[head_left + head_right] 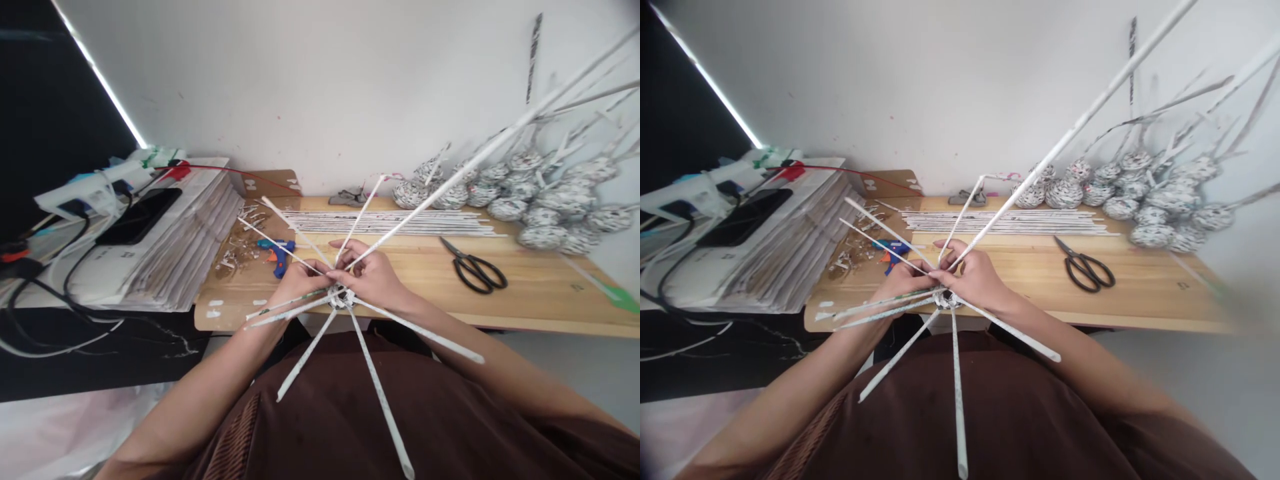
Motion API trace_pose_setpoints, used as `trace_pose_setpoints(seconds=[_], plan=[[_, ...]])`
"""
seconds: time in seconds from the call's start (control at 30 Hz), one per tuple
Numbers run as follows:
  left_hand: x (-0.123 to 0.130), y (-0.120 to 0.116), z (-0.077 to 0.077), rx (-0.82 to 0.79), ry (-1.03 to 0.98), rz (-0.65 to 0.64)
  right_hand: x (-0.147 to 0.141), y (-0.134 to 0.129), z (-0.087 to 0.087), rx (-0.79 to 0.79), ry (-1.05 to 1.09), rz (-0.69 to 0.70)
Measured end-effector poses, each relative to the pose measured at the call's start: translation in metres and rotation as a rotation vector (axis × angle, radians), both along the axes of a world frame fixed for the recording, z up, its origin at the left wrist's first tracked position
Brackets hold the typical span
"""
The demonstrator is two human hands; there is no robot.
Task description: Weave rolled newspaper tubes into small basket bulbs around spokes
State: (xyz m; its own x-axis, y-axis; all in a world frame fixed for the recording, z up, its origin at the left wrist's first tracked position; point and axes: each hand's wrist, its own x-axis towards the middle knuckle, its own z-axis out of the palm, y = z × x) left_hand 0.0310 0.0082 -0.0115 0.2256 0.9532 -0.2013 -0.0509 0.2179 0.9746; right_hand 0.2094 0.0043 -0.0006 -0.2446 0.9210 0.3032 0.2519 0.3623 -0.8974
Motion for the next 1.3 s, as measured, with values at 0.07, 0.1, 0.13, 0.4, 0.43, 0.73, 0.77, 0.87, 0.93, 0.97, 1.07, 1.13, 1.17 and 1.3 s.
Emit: trace_pose_setpoints(seconds=[0.07,0.1,0.13,0.4,0.43,0.73,0.77,0.87,0.93,0.97,1.07,1.13,1.17,1.3], plan=[[0.001,-0.002,-0.001,0.000,-0.014,0.005,0.000,-0.004,0.001,0.077,-0.109,-0.037],[0.001,-0.003,-0.001,-0.009,-0.023,0.010,0.001,-0.006,0.001,0.099,-0.142,-0.053],[0.002,-0.004,-0.001,-0.016,-0.032,0.021,0.001,-0.007,0.002,0.111,-0.163,-0.068],[0.007,-0.010,-0.001,-0.048,-0.017,0.054,-0.002,-0.013,0.007,0.144,-0.238,-0.081],[0.006,-0.010,-0.002,-0.035,-0.016,0.054,-0.002,-0.014,0.008,0.105,-0.213,-0.079],[0.006,-0.019,0.006,0.259,0.248,0.088,-0.001,-0.006,0.006,-0.374,0.214,-0.136],[0.007,-0.020,0.007,0.267,0.275,0.100,0.000,-0.007,0.005,-0.347,0.167,-0.143],[0.010,-0.023,0.009,0.275,0.327,0.130,0.005,-0.010,0.004,-0.293,0.059,-0.134],[0.010,-0.024,0.008,0.289,0.352,0.138,0.008,-0.014,0.004,-0.373,0.109,-0.086],[0.010,-0.025,0.008,0.304,0.363,0.138,0.009,-0.016,0.004,-0.434,0.166,-0.061],[0.010,-0.026,0.007,0.410,0.408,0.144,0.010,-0.021,0.004,-0.527,0.297,-0.034],[0.010,-0.029,0.007,0.519,0.453,0.149,0.009,-0.023,0.004,-0.502,0.304,-0.026],[0.010,-0.030,0.007,0.568,0.472,0.153,0.008,-0.023,0.003,-0.476,0.292,-0.029],[0.009,-0.032,0.011,0.553,0.442,0.142,0.005,-0.023,-0.001,-0.368,0.234,-0.083]])
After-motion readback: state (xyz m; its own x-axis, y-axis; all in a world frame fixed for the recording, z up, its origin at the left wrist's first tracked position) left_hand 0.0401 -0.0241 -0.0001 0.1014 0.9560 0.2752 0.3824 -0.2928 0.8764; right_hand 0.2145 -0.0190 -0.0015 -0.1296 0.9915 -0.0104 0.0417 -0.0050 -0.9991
